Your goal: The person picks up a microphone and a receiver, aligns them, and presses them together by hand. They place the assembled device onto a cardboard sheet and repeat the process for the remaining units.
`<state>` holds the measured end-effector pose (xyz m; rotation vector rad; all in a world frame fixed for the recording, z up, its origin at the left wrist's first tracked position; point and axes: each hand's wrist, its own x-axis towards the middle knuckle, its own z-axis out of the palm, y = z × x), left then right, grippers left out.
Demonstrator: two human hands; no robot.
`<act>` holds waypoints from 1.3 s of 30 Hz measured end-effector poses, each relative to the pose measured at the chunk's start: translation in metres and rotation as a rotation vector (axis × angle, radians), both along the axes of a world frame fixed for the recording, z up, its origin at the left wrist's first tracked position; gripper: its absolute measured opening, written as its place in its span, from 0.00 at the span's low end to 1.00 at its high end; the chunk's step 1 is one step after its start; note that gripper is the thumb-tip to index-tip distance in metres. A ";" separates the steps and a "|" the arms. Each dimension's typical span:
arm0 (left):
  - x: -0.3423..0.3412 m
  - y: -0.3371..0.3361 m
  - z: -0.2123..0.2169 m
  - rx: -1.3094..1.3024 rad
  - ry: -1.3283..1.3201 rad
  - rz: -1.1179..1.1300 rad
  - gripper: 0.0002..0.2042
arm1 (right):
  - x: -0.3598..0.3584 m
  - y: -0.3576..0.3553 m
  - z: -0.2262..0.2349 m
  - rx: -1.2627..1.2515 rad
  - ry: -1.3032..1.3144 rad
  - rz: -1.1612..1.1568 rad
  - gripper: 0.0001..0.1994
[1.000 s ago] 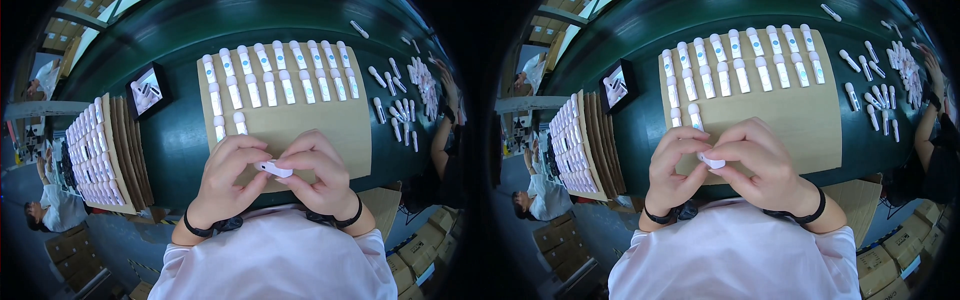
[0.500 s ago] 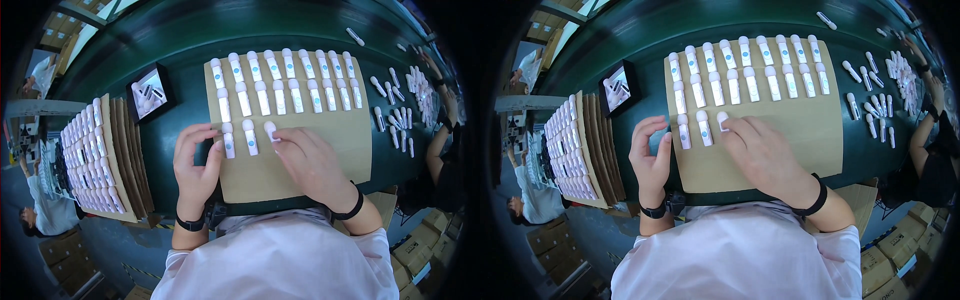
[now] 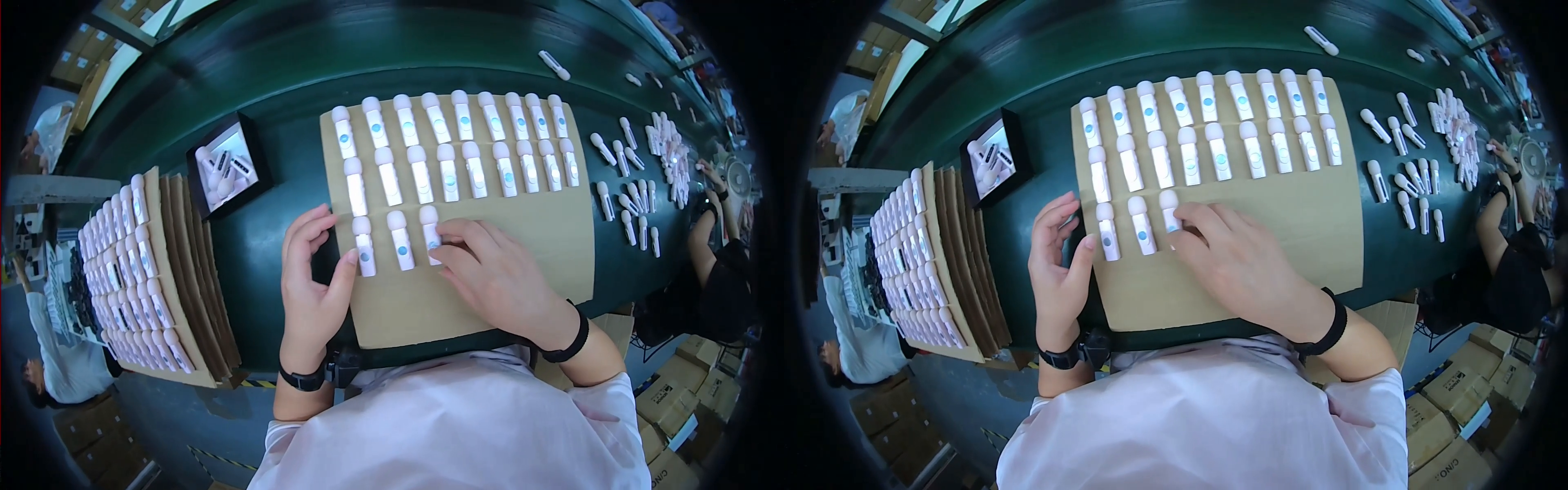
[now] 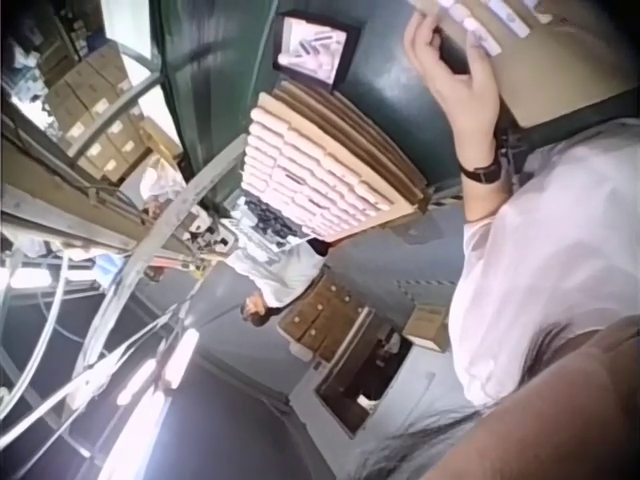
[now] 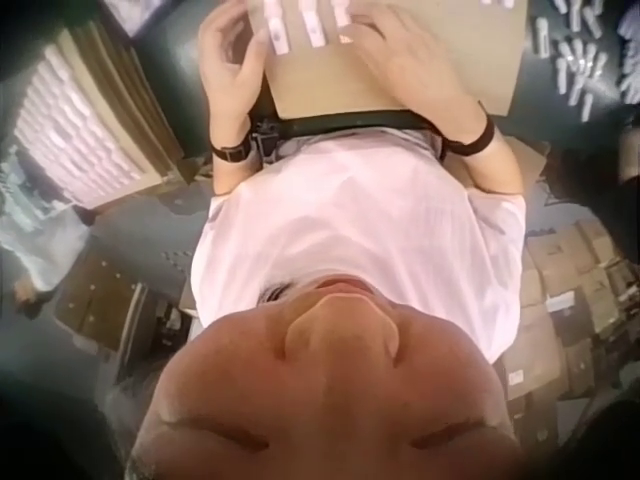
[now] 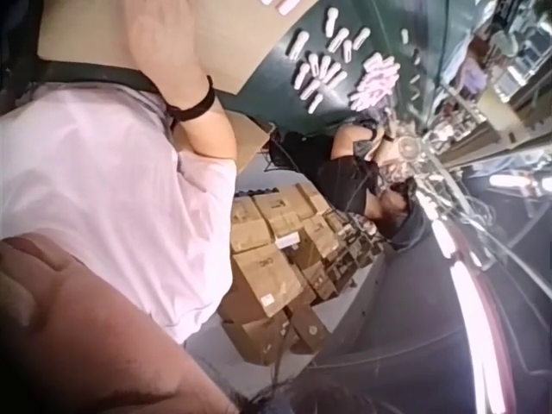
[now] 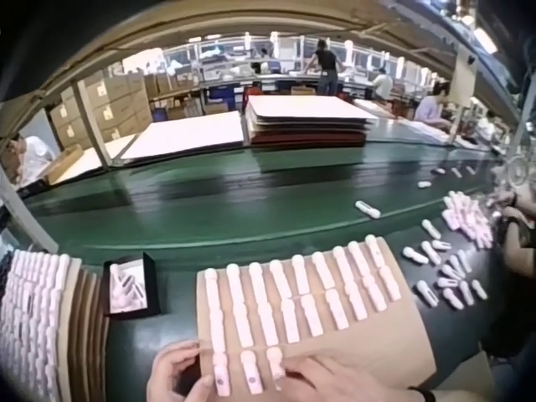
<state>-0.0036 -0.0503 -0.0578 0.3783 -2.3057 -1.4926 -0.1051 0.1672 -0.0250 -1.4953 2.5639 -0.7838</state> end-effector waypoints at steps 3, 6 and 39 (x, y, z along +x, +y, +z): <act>0.002 0.000 0.002 -0.003 -0.012 -0.004 0.18 | -0.015 0.013 0.012 -0.030 -0.069 -0.054 0.12; 0.003 -0.002 0.001 -0.046 -0.016 0.021 0.19 | -0.045 0.033 0.035 -0.028 -0.035 -0.130 0.13; 0.007 0.016 0.031 -0.224 0.301 0.037 0.13 | -0.086 0.065 0.059 -0.280 -0.455 -0.104 0.11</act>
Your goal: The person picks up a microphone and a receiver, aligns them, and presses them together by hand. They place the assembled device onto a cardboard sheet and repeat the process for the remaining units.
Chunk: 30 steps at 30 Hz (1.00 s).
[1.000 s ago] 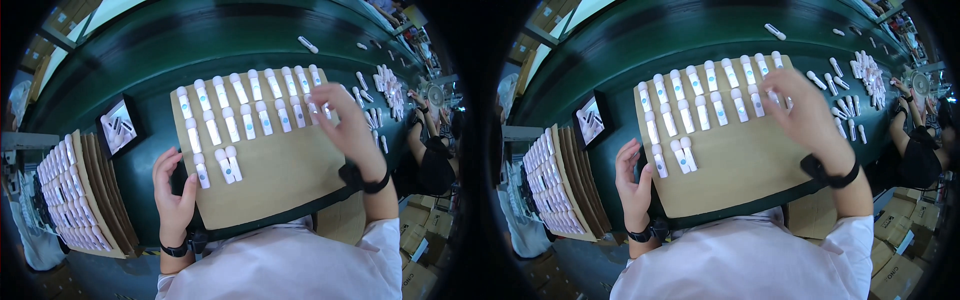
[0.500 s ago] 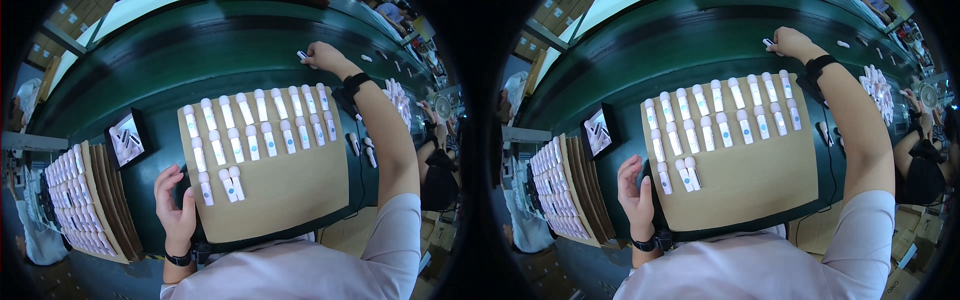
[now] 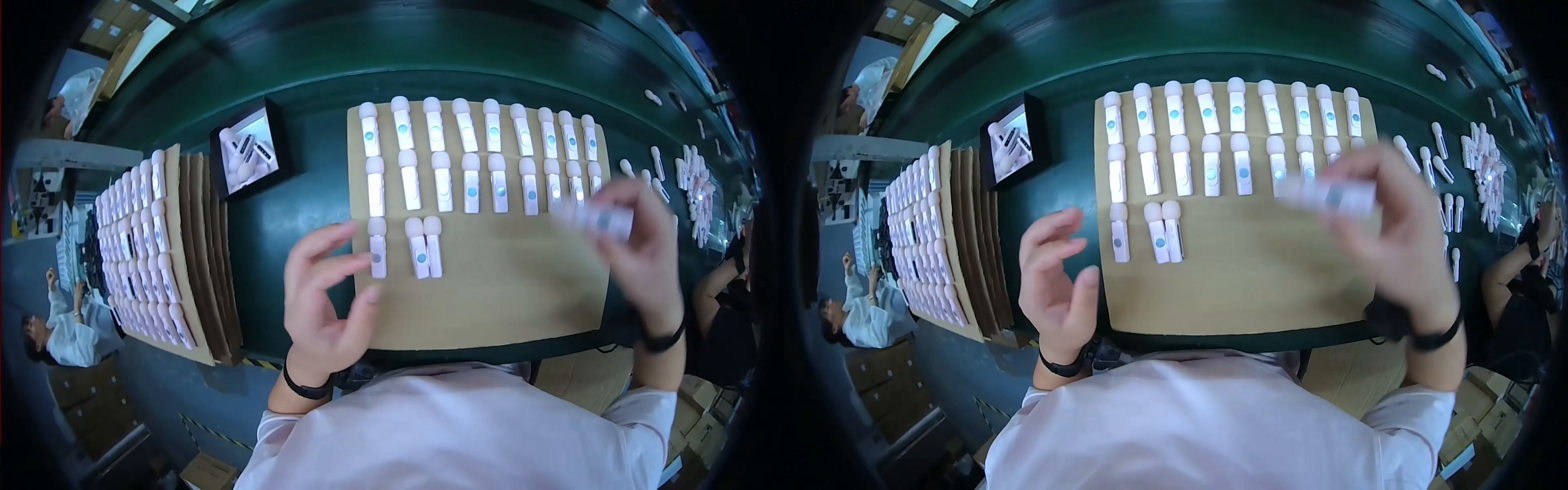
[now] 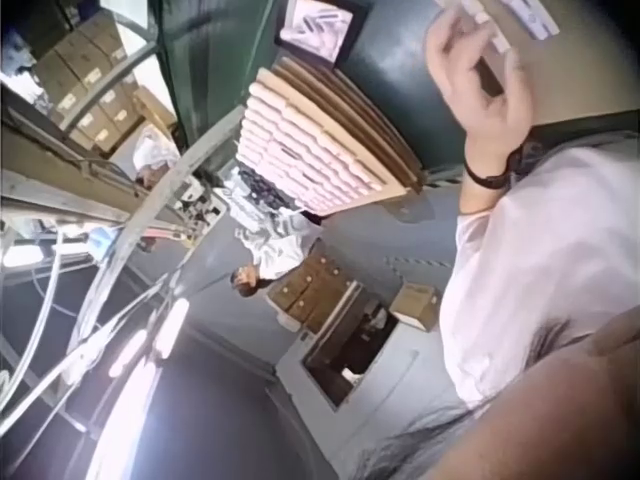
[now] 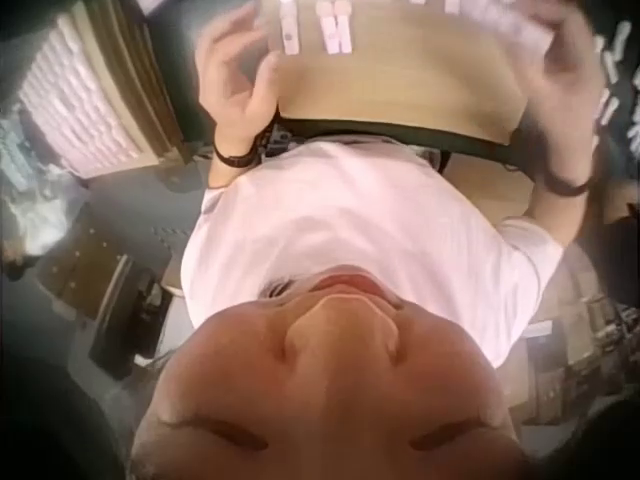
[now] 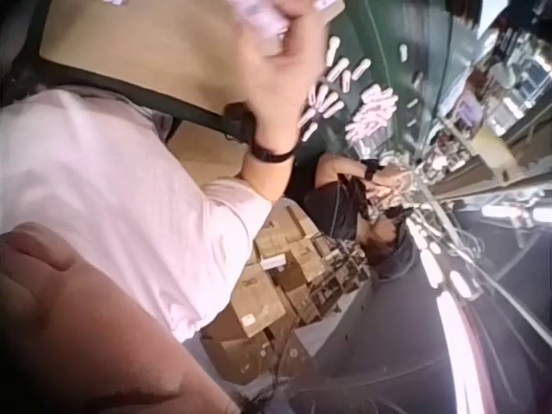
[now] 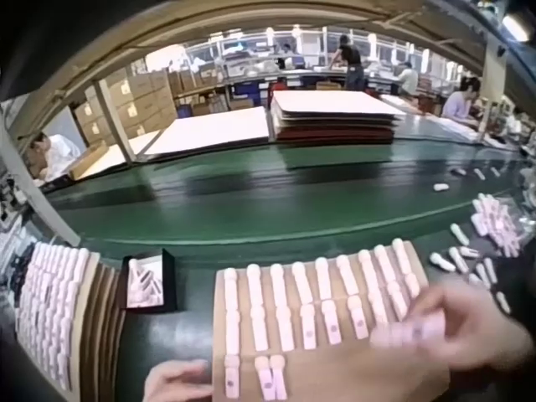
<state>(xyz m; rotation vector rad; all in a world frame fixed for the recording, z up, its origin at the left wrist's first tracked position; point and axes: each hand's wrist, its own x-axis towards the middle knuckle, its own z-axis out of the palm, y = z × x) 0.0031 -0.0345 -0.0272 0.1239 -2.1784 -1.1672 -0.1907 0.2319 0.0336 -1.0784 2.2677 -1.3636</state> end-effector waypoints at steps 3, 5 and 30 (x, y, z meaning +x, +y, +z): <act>-0.002 0.009 0.024 0.017 -0.116 -0.385 0.14 | 0.053 -0.005 -0.013 -0.122 -0.245 0.187 0.13; -0.007 0.021 0.030 0.024 -0.137 -0.431 0.15 | 0.074 -0.016 -0.027 -0.193 -0.303 0.192 0.14; -0.004 0.044 0.024 0.059 -0.163 -0.470 0.13 | 0.109 -0.037 -0.047 -0.348 0.069 0.054 0.18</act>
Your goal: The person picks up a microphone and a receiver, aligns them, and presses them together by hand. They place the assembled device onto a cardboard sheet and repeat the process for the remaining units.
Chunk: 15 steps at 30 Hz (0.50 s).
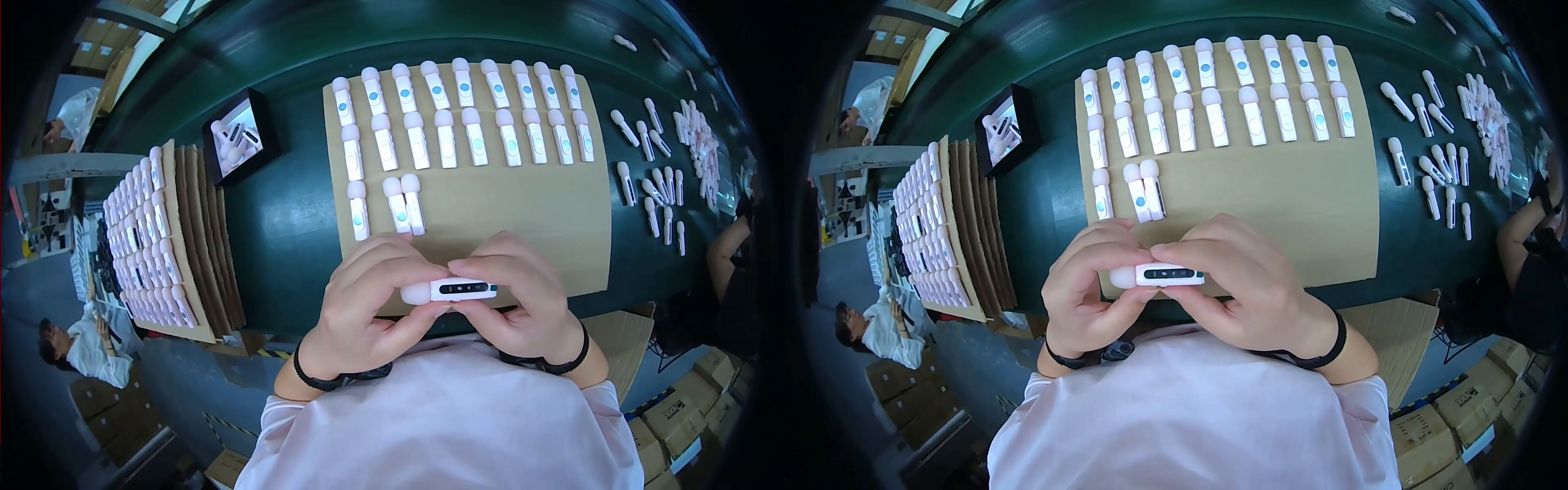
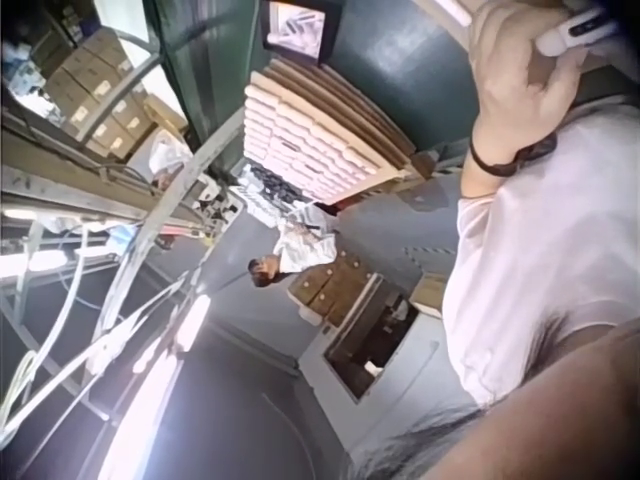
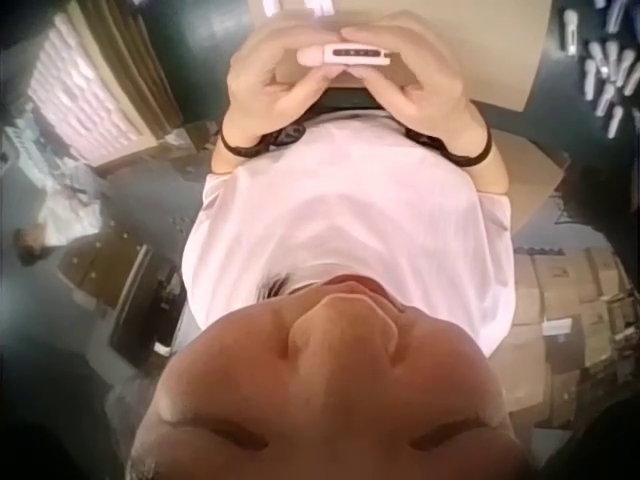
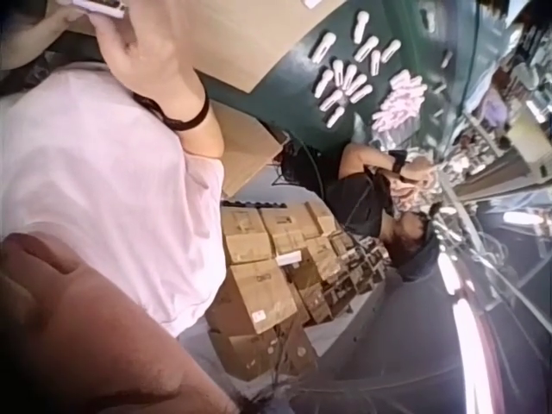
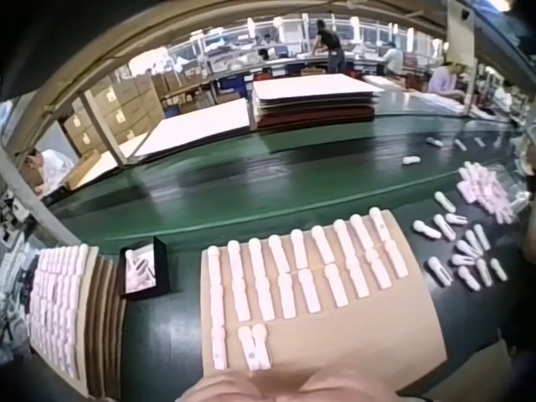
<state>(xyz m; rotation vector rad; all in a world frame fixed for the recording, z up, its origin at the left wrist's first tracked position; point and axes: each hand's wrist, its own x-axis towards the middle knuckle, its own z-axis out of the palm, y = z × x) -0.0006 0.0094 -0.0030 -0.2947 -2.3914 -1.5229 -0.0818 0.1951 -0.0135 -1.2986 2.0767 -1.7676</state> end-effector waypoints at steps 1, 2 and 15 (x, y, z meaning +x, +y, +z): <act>0.000 0.000 0.000 -0.016 0.041 0.002 0.13 | 0.000 0.000 0.000 0.000 -0.002 0.000 0.18; 0.000 0.000 0.000 -0.016 0.040 0.001 0.13 | 0.000 0.000 0.001 -0.016 -0.003 0.006 0.19; -0.001 0.001 0.000 -0.082 0.105 0.018 0.13 | -0.002 -0.002 -0.003 -0.072 0.036 0.034 0.19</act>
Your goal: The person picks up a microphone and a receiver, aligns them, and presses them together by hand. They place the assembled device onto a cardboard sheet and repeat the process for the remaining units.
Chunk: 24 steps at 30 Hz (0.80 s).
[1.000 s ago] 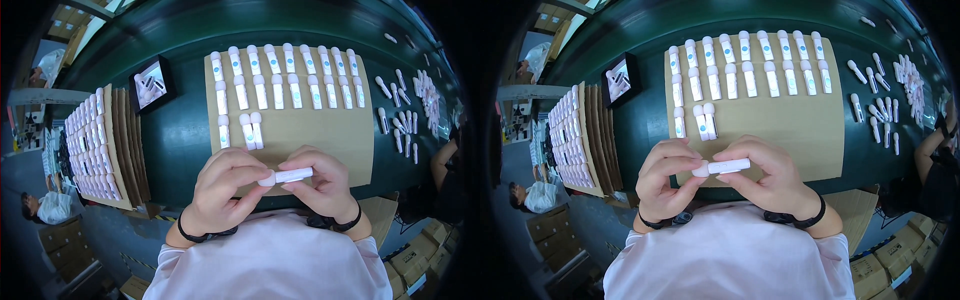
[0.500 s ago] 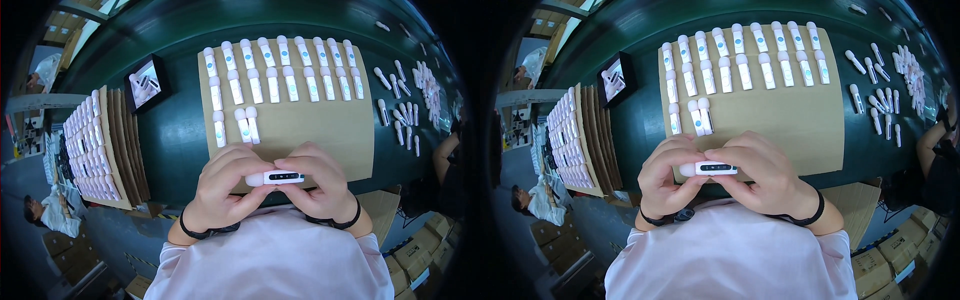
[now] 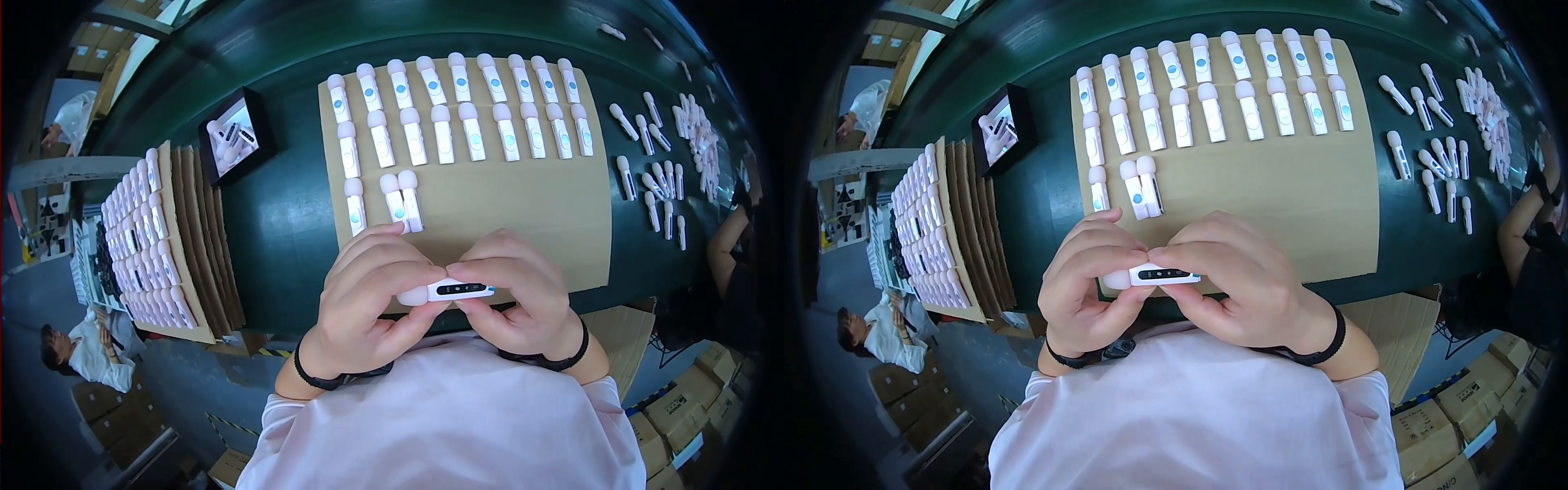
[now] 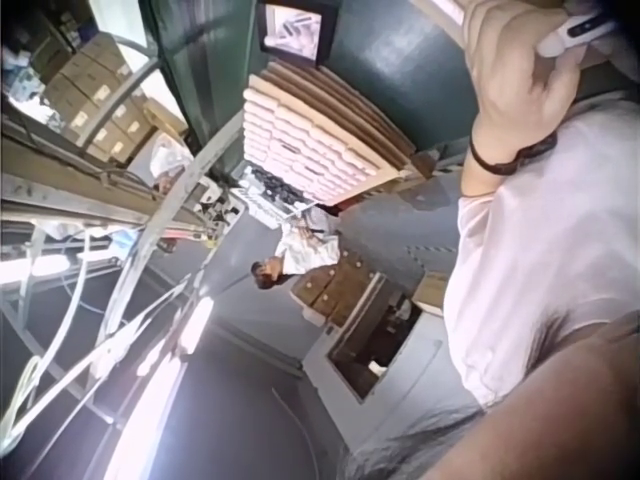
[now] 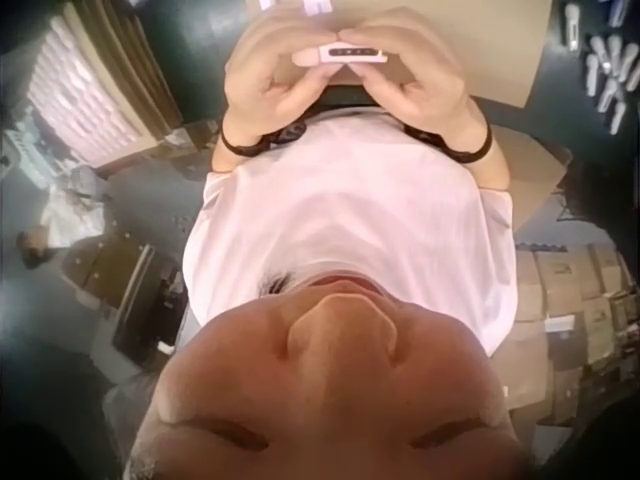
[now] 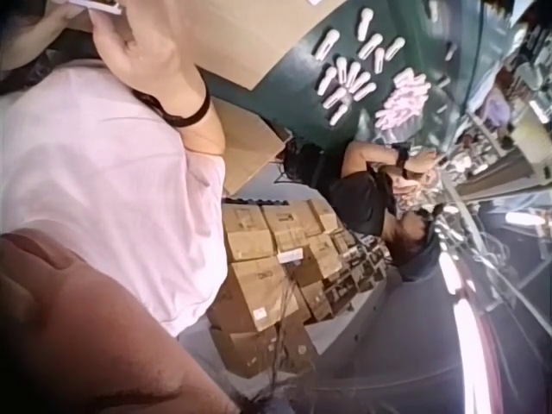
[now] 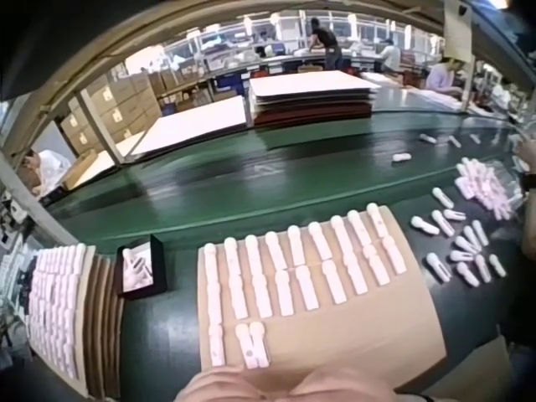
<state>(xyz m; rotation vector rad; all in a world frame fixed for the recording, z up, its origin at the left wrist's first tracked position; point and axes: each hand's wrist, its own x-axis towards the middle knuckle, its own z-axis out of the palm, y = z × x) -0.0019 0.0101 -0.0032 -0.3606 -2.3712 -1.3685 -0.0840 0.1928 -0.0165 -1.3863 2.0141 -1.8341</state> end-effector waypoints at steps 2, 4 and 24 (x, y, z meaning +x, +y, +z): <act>0.000 0.000 0.001 0.009 0.003 -0.004 0.13 | 0.000 0.000 0.000 -0.003 -0.008 -0.009 0.19; 0.000 -0.001 0.002 0.028 -0.001 -0.009 0.13 | -0.003 0.003 -0.003 0.000 0.034 0.018 0.18; 0.003 -0.013 -0.022 -0.120 -0.070 0.023 0.16 | -0.007 -0.006 0.000 0.162 0.065 -0.016 0.12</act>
